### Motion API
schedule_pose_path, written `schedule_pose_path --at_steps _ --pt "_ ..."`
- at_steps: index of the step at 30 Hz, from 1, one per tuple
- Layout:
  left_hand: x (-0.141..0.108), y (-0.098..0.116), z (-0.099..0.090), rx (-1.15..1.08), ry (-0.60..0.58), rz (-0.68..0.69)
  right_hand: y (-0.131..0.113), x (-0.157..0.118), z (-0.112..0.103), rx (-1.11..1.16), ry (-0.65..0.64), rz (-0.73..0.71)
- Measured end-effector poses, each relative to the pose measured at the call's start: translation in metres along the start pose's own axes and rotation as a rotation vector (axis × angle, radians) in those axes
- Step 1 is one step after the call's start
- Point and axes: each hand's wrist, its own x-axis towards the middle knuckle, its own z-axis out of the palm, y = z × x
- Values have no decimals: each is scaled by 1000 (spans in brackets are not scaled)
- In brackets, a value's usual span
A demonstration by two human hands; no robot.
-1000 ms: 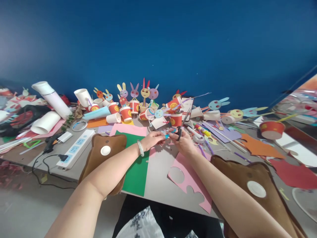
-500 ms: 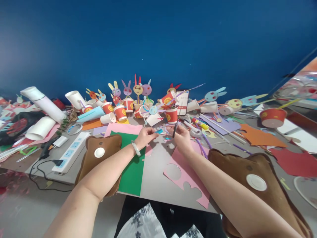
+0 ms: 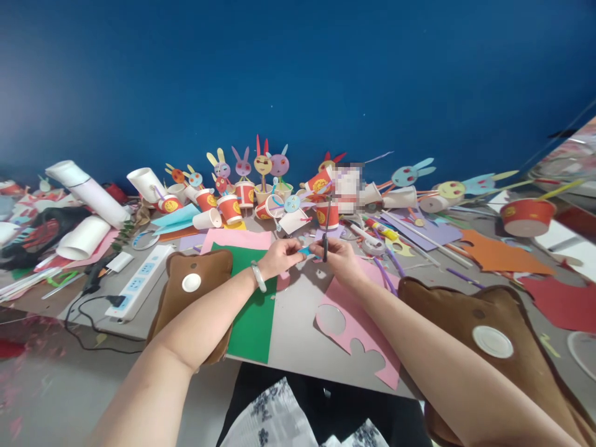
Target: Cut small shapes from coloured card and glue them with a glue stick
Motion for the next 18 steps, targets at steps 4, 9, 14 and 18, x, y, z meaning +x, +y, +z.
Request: schedule_pose_path --at_steps 4,9,14,18 --pt "1 0 0 -24 88 16 -3 -1 -1 2 2 11" --pt "2 2 -1 -115 184 39 -1 -2 1 -37 -1 10" --pt "2 4 0 -304 172 -37 -1 -3 5 -8 -4 1" --pt "1 6 -1 -305 103 -56 -3 -5 7 55 38 21"
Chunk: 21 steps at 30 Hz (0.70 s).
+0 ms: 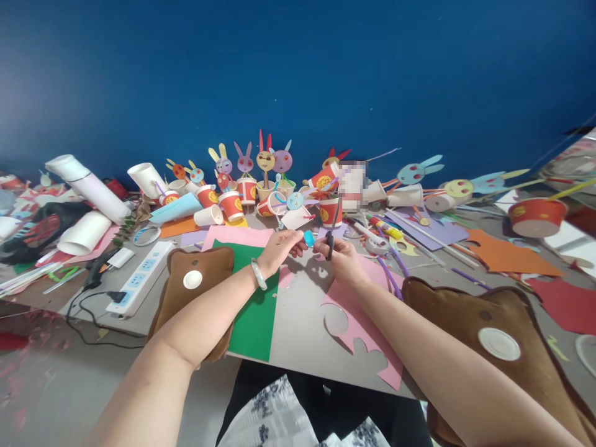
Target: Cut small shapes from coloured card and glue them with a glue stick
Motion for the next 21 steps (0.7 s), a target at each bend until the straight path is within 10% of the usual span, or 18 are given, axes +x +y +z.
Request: schedule_pose_path --at_steps 21 --pt "-2 3 -1 46 -82 90 9 1 -2 89 -62 -12"
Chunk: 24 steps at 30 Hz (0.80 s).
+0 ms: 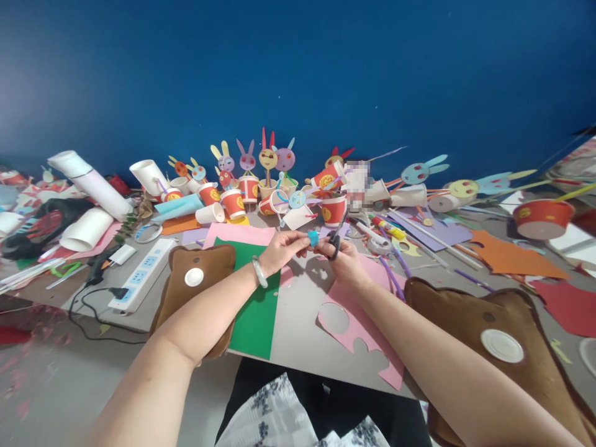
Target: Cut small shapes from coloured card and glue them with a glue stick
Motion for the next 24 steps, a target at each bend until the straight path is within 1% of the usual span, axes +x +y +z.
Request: schedule_pose_path --at_steps 3,8,15,21,24 --pt "-1 1 1 -41 10 -9 1 0 0 23 -30 -1" --pt "-2 5 2 -66 -17 -27 -7 -6 6 48 -164 44" --pt "-3 3 2 -73 -38 -2 -5 -7 4 73 -174 61" --pt "0 1 -1 -104 32 2 -4 -6 4 132 -136 110" --pt "-1 1 -2 -110 -19 25 -6 -7 7 163 -168 93"
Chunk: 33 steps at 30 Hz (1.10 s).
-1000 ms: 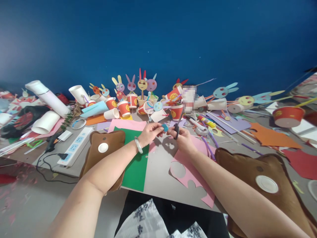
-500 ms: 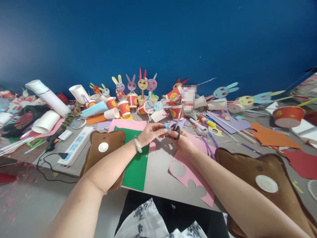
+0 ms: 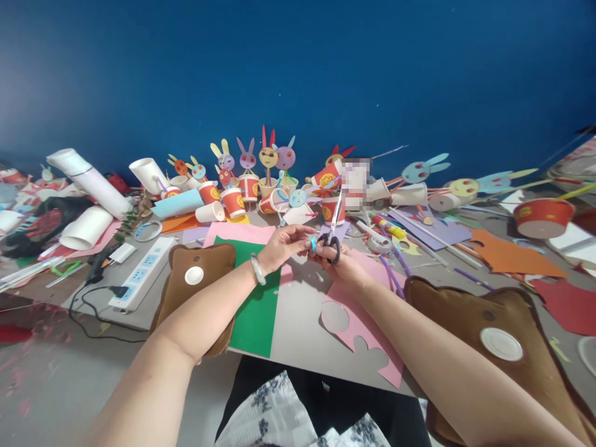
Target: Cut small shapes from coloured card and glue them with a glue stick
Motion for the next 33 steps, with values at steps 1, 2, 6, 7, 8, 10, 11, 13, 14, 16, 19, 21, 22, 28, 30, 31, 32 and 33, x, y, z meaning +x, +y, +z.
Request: schedule_pose_path --at_steps 1,2,6,7,8,10,11,13,14,16,19,21,22,28,30,31,32,33 --pt "-1 1 0 3 -28 6 -1 0 1 -2 -6 -7" --pt "-1 1 0 6 -52 11 -1 0 1 -6 -8 -12" --pt "-3 4 1 8 -79 11 -3 0 1 -28 -31 -9" --pt "-3 5 1 7 -76 5 -3 0 1 -32 -43 -4" --pt "-3 5 1 6 -70 -1 -3 -1 1 -36 -50 0" --pt "-2 5 2 14 -46 -15 -4 -1 2 -45 -44 1" --pt "-2 5 1 21 -30 -21 -3 -1 2 -47 -34 1" --pt "-1 4 1 35 6 -26 -3 -1 1 -43 -13 -8" --pt "0 3 0 38 23 -24 -2 0 1 -35 -10 -12" --pt "1 2 -1 34 50 -15 -1 1 0 -15 -10 -24" --pt "2 0 -1 25 63 -20 2 3 -3 -6 -13 -21" --pt "2 0 -2 22 58 -26 3 5 -6 -11 14 -4" --pt "2 -1 -2 23 55 -25 4 5 -7 -13 33 5" --pt "1 -1 -2 80 12 -28 5 7 -11 31 13 29" --pt "0 -1 -2 85 -4 -49 4 6 -9 42 -16 35" --pt "0 -1 -2 82 -13 -57 4 5 -9 44 -25 37" --pt "0 0 -1 76 -24 -61 3 5 -8 46 -30 38" --pt "-1 -1 -1 69 -34 -63 2 4 -7 49 -33 38"
